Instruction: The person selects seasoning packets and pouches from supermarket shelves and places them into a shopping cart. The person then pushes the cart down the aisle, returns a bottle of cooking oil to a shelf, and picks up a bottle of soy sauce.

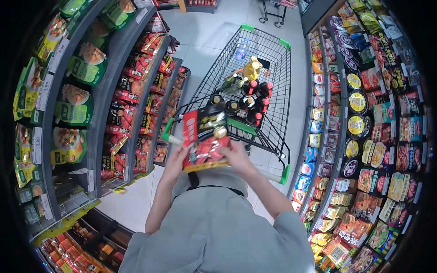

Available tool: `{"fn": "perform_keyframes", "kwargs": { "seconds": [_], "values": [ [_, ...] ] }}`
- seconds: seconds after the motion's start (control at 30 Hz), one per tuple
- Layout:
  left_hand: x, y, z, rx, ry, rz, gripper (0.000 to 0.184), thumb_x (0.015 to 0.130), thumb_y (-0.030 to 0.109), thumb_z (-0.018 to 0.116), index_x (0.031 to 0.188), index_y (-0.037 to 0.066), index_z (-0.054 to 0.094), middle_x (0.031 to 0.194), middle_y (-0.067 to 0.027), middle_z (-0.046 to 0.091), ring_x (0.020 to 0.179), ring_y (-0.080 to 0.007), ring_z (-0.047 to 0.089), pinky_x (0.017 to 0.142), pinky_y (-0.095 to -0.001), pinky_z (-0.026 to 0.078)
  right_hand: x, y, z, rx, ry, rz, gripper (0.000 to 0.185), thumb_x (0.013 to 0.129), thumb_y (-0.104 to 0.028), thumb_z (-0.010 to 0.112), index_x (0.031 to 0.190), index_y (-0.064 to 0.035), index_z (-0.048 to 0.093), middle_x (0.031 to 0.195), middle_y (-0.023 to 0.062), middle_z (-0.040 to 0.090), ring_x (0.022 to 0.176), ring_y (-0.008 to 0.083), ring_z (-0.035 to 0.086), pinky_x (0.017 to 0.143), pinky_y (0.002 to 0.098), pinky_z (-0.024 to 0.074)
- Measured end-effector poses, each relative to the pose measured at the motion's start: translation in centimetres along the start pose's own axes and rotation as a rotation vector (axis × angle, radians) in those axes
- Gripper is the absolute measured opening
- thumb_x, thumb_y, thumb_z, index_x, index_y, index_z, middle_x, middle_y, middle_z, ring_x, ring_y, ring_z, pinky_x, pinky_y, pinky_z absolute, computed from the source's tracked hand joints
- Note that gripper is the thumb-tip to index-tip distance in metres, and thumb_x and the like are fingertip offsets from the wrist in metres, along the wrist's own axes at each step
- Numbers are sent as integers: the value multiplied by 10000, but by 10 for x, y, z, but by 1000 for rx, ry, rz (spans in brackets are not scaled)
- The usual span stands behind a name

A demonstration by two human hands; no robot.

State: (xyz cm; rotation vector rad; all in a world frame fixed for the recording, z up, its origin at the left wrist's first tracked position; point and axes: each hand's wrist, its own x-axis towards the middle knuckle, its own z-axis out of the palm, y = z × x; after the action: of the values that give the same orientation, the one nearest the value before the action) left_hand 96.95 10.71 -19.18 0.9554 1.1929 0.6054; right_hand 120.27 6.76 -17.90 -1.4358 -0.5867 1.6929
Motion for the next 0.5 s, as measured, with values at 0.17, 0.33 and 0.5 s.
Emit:
{"fn": "perform_keyframes", "kwargs": {
  "seconds": [0.17,0.33,0.5],
  "values": [
    [-11,20,-10,-74,-61,-104,329,1038,237,431,1242,4,541,1014,-76,644,836,-113,620,734,-241,487,78,-38,-38,-62,242,-99,192,901,-61,534,1063,31,582,927,78,638,792,167,606,631,335,577],
    [-23,20,-29,-32,30,-114,317,1037,222,428,1239,7,543,1010,-86,650,850,-113,616,754,-245,487,214,-42,-60,-425,454,-107,268,870,-2,416,1050,130,563,929,247,656,716,348,704,467,384,607],
    [-39,24,-48,-50,140,-142,303,1035,213,426,1223,11,551,1007,-91,653,862,-128,620,763,-255,489,335,5,-89,-325,490,-197,393,931,-191,511,1221,72,482,1067,242,615,872,385,694,699,437,594]
  ]
}}
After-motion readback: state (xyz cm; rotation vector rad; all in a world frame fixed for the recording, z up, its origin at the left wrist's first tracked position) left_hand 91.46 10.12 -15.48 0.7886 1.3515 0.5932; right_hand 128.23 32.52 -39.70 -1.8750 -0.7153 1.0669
